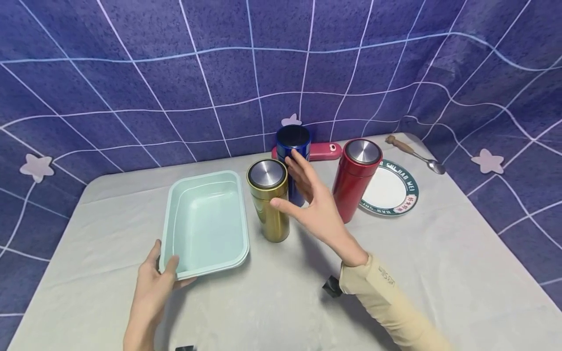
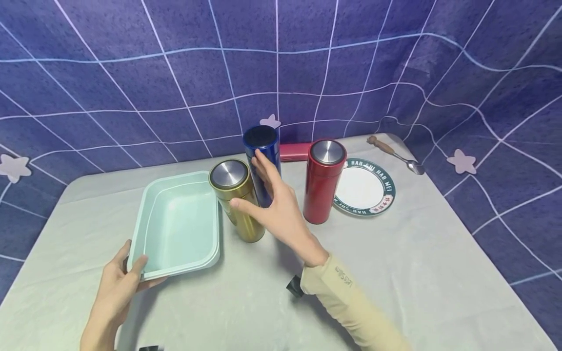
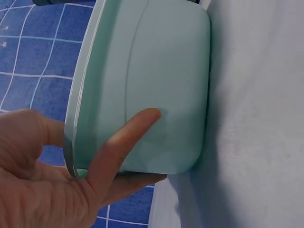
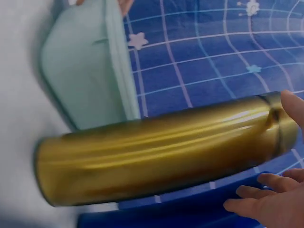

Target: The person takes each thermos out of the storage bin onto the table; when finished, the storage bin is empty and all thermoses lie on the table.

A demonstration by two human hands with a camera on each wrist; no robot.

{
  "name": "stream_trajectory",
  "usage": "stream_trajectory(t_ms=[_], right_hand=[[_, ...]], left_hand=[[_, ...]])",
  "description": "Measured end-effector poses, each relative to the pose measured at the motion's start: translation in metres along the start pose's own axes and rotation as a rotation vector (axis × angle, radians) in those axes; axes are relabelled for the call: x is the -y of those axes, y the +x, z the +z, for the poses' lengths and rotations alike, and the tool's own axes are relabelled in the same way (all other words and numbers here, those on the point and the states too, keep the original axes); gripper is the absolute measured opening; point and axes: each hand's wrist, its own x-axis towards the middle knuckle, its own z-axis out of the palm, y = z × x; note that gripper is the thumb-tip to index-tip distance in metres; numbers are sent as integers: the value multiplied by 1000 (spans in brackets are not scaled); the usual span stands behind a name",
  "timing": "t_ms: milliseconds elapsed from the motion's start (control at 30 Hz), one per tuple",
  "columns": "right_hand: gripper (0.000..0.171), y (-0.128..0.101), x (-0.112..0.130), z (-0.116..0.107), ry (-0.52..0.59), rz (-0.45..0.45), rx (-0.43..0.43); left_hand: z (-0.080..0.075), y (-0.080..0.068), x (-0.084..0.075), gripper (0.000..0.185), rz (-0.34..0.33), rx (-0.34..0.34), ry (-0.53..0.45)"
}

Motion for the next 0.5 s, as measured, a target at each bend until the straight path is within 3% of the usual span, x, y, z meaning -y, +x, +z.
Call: stream_trajectory(t_ms=[100, 300, 500], right_hand=[[80, 2, 14, -5, 25, -47, -11], [76, 10, 21, -22, 108, -187, -42], [72, 18, 41, -47, 104, -326, -107]], left_hand=[[-3, 3, 4, 80, 11, -9, -3], [-1, -4, -15, 76, -9, 12, 59], [-7, -8, -28, 80, -108, 35, 335]])
